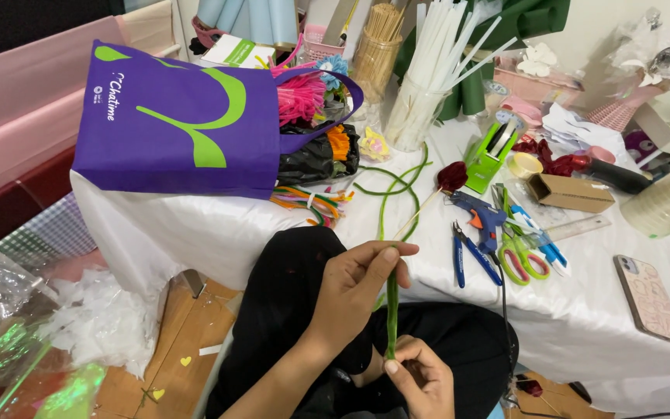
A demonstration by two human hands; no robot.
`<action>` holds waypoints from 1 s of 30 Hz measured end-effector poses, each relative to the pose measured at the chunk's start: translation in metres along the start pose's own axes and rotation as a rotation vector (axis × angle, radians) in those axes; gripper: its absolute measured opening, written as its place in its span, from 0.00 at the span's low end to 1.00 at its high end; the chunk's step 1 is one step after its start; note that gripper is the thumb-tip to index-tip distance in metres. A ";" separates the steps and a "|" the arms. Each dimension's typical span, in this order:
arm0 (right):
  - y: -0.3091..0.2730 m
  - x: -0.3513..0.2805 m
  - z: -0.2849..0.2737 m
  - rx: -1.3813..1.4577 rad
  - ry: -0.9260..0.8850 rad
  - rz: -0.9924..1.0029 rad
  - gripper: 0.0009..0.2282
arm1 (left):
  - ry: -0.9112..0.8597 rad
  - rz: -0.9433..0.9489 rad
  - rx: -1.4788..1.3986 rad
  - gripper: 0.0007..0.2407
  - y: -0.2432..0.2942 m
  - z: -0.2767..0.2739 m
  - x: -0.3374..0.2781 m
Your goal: The person sits at a craft table and shapes green pipe cleaners into leaf-like forms. They bend and twist the pipe cleaners by hand, then use a ruler to measure the length of the formed pieces. The person continues to refine the shape of the leaves throughout the clip.
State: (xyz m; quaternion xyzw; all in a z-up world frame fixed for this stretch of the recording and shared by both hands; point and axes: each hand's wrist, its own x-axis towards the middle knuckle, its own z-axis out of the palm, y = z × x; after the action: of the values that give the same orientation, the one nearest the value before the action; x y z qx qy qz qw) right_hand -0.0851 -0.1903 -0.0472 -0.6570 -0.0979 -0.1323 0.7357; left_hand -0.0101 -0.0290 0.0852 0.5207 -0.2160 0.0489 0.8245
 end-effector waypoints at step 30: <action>-0.037 0.017 0.000 -0.033 0.336 0.262 0.07 | -0.112 -0.401 0.124 0.11 -0.064 -0.004 -0.045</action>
State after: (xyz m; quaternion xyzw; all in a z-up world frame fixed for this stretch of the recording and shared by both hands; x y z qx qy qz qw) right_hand -0.0811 -0.1955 -0.0067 -0.6447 0.1146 -0.1450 0.7417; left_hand -0.0303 -0.0481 0.0118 0.6047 -0.1504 -0.1319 0.7710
